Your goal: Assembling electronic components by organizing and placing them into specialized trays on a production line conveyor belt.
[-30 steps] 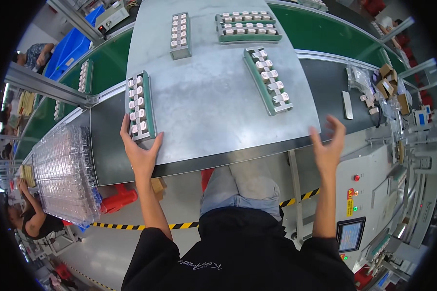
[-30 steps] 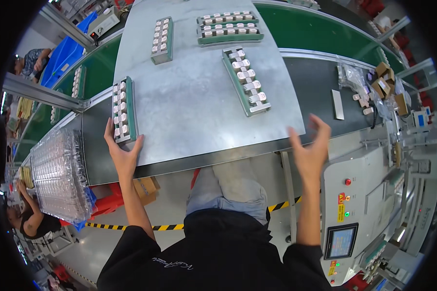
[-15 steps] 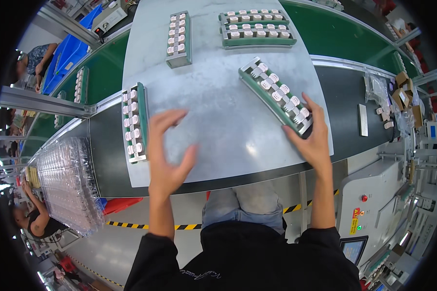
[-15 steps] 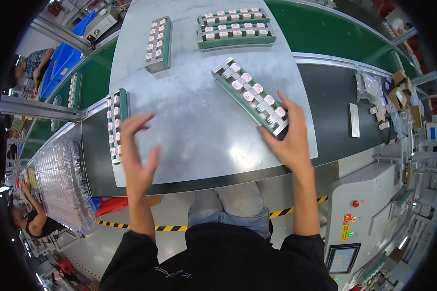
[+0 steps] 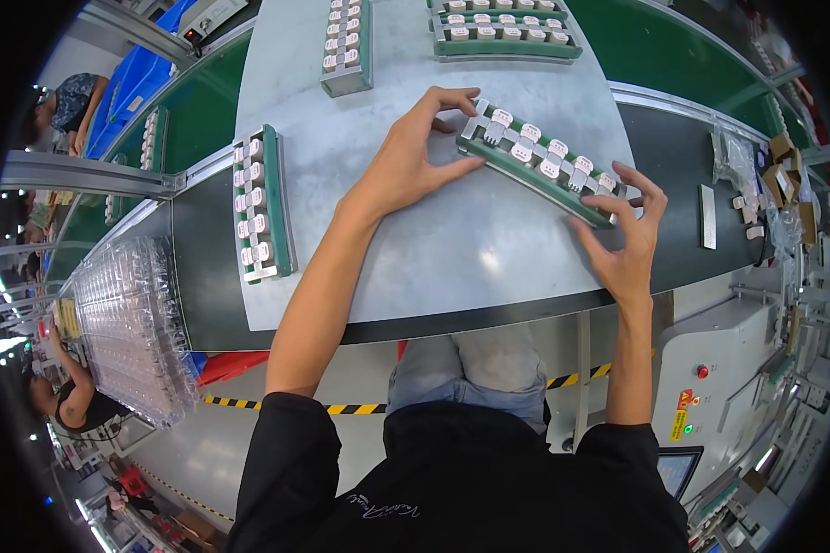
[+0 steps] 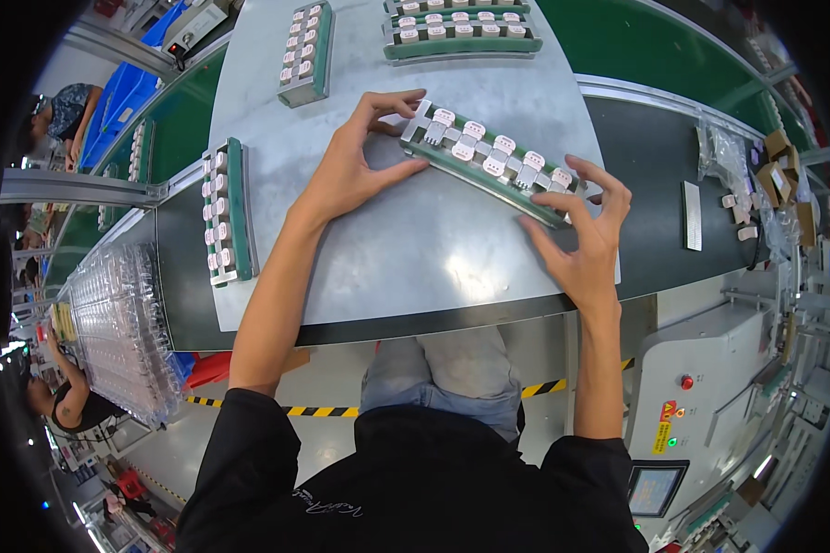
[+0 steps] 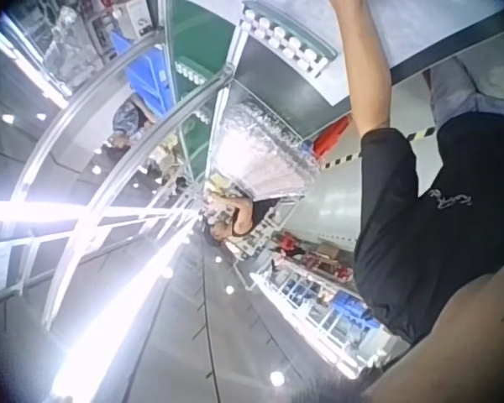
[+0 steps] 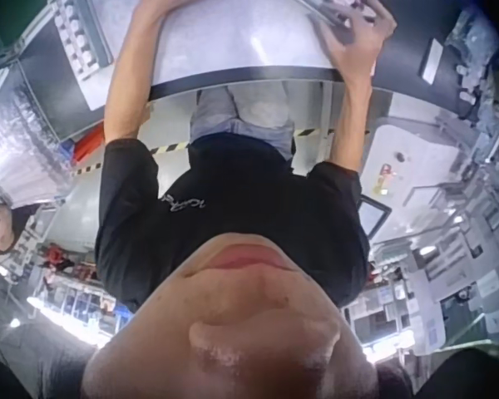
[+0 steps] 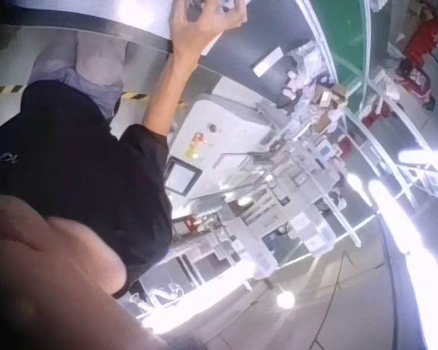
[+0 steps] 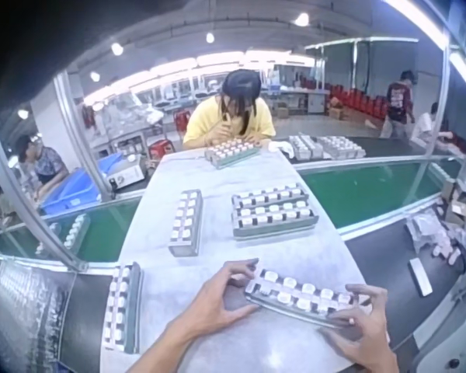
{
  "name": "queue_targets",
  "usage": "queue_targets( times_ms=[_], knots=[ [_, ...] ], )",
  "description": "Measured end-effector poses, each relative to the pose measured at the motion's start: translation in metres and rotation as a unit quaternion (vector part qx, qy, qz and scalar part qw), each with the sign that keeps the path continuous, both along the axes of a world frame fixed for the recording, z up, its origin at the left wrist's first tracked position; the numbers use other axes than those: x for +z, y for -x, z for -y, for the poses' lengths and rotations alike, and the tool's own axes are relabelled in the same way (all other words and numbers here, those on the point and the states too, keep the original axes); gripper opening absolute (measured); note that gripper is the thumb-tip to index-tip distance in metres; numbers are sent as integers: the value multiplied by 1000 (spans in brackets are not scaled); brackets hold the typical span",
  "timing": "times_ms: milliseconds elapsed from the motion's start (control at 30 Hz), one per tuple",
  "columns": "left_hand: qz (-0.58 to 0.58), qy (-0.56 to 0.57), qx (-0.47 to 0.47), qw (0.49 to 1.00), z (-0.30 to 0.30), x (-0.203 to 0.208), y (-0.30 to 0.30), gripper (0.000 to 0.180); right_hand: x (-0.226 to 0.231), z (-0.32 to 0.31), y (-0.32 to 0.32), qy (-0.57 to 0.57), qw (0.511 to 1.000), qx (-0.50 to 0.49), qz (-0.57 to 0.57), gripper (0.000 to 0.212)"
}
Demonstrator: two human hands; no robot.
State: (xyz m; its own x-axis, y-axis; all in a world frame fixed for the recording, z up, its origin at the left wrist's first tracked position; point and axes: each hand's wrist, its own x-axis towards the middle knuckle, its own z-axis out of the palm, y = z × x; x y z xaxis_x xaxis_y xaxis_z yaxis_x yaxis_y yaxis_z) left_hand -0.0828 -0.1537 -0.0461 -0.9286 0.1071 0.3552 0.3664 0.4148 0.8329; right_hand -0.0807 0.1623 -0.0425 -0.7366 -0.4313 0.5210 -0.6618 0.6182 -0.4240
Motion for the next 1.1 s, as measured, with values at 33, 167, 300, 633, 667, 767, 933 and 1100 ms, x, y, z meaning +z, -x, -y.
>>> queue_targets(
  times_ms=[33,167,300,633,667,767,933,1100],
  knots=[
    [-2,9,-8,1000,-2,-1,0,51,-2,1,1,18,1000,-7,-5,36],
    [-2,31,-12,999,-5,-1,-1,35,-8,0,2,40,999,-14,-20,29],
    [-9,50,-17,999,-1,0,-3,31,-5,2,4,50,998,-26,-38,27],
    [-77,78,-14,994,-1,4,-5,22,-3,0,2,48,998,-15,-38,25],
    [-71,70,-15,995,-3,3,-4,22,-3,-1,2,47,998,-16,-42,25],
    [-96,105,-18,990,-4,4,-3,21,-6,-7,3,41,998,-12,-49,24],
    [-75,98,-13,992,-5,9,-8,21,-3,-12,4,99,995,7,-23,18],
    [-46,81,-5,996,-8,11,-10,21,-18,-68,39,218,942,-247,-67,5]
  ],
)
